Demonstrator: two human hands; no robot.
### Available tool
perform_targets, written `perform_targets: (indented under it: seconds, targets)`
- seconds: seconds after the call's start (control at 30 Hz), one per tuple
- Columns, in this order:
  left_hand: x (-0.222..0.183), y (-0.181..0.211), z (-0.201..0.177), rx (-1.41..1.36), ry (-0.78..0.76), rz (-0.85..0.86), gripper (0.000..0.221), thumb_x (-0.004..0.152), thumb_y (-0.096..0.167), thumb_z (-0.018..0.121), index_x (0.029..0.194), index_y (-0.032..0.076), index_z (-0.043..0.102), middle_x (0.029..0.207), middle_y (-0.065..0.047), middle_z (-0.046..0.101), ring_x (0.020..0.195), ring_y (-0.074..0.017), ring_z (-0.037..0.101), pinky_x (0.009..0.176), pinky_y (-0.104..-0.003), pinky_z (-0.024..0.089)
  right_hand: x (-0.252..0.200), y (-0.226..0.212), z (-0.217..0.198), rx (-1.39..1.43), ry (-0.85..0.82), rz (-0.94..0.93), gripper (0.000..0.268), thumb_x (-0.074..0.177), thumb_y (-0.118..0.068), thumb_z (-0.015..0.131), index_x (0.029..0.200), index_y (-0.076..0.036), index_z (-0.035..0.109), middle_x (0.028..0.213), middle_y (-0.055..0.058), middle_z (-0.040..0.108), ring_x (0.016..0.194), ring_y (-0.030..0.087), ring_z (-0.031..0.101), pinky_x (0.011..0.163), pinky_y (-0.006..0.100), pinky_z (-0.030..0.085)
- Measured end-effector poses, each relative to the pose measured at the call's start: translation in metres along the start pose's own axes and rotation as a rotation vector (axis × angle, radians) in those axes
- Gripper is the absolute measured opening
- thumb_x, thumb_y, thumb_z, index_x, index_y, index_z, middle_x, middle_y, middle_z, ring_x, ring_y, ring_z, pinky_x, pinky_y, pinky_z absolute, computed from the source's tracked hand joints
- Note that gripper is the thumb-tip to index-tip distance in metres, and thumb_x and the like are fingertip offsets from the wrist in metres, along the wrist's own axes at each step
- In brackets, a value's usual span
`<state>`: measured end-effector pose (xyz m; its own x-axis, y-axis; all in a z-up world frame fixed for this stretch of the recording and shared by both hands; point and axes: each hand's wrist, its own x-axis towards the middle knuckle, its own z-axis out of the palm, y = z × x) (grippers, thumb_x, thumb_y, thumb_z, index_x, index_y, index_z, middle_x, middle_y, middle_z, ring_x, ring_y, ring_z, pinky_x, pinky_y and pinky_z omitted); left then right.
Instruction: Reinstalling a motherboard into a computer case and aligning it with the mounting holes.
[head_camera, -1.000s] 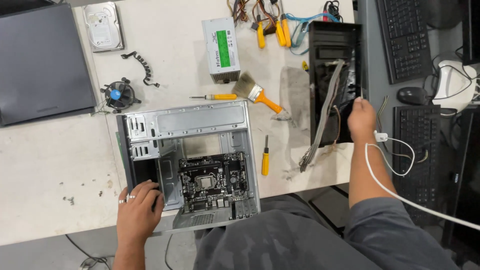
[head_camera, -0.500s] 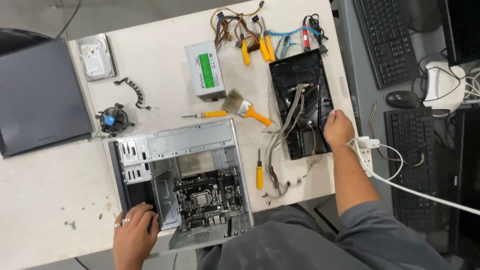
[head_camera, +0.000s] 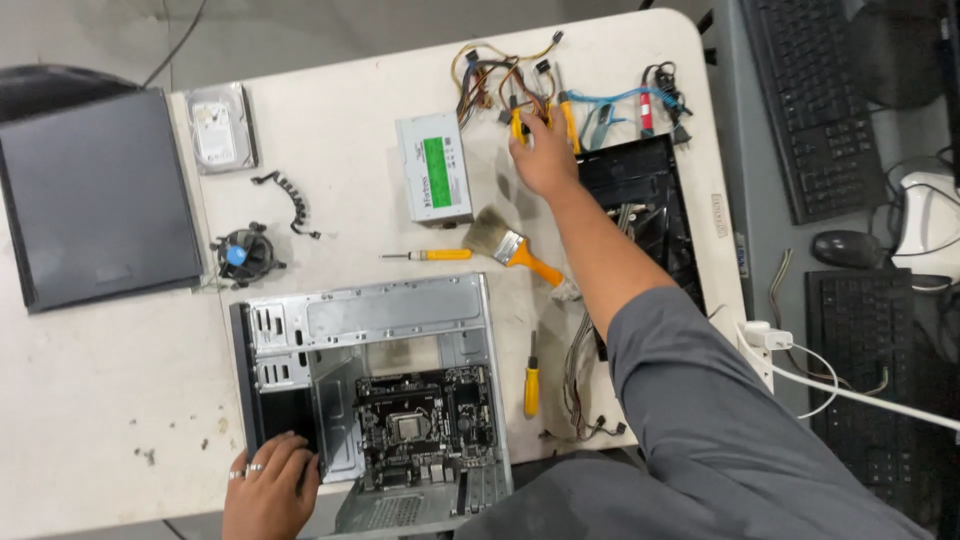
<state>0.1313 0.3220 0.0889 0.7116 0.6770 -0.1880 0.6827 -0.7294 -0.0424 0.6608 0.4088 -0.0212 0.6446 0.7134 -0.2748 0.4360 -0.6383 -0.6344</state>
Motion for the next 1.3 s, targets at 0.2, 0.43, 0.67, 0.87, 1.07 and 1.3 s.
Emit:
perform_targets:
  seconds: [0.2, 0.43, 0.67, 0.87, 1.07, 1.3]
  targets:
    - [0.0, 0.008, -0.008, -0.005, 0.116, 0.006, 0.007, 0.075, 0.028, 0.059, 0.074, 0.022, 0.062, 0.095, 0.01, 0.063, 0.098, -0.008, 0.059, 0.082, -0.039, 0.045, -0.007, -0.008, 0.021, -0.001, 0.025, -0.239, 0.042, 0.084, -0.025, 0.055, 0.126, -0.021, 0.05, 0.141, 0.015, 0.025, 0.128, 0.033, 0.031, 0.102, 0.042, 0.031]
    - [-0.001, 0.007, -0.006, -0.008, 0.116, -0.008, 0.008, 0.076, 0.029, 0.059, 0.075, 0.022, 0.062, 0.095, 0.012, 0.063, 0.095, -0.0069, 0.06, 0.085, -0.041, 0.044, -0.039, -0.012, 0.004, -0.125, -0.068, -0.223, 0.053, 0.085, -0.024, 0.054, 0.135, -0.019, 0.037, 0.141, 0.018, 0.026, 0.124, 0.038, 0.035, 0.094, 0.048, 0.038]
    - [0.009, 0.01, -0.024, -0.021, 0.092, -0.003, 0.006, 0.077, 0.026, 0.061, 0.072, 0.022, 0.062, 0.093, 0.009, 0.064, 0.099, -0.0098, 0.06, 0.084, -0.037, 0.044, -0.047, 0.005, -0.001, -0.358, 0.118, -0.243, 0.037, 0.075, -0.025, 0.058, 0.11, -0.015, 0.06, 0.135, 0.01, 0.035, 0.119, 0.039, 0.03, 0.088, 0.057, 0.033]
    - [0.008, 0.017, -0.035, 0.019, 0.126, 0.022, 0.006, 0.08, 0.023, 0.062, 0.075, 0.019, 0.064, 0.096, 0.008, 0.065, 0.099, -0.0126, 0.062, 0.088, -0.037, 0.043, -0.122, 0.0, -0.011, 0.139, 0.258, -0.395, 0.017, 0.08, -0.015, 0.057, 0.095, -0.015, 0.065, 0.113, 0.005, 0.052, 0.106, 0.026, 0.044, 0.075, 0.043, 0.04]
    - [0.008, 0.017, -0.036, 0.015, 0.199, 0.074, 0.007, 0.083, 0.019, 0.065, 0.076, 0.017, 0.064, 0.095, 0.007, 0.066, 0.097, -0.0146, 0.063, 0.088, -0.038, 0.043, -0.233, 0.019, -0.028, 0.581, 0.209, -0.261, 0.014, 0.088, -0.01, 0.048, 0.085, -0.005, 0.06, 0.083, 0.004, 0.059, 0.077, 0.014, 0.054, 0.073, 0.025, 0.042]
    - [0.008, 0.007, -0.02, -0.065, 0.354, 0.127, 0.006, 0.08, 0.024, 0.068, 0.076, 0.022, 0.063, 0.081, 0.009, 0.062, 0.093, -0.0128, 0.061, 0.09, -0.032, 0.039, -0.34, 0.09, -0.019, 0.379, 0.112, 0.017, 0.014, 0.091, -0.01, 0.052, 0.093, -0.011, 0.066, 0.061, 0.005, 0.056, 0.057, 0.011, 0.047, 0.06, 0.028, 0.042]
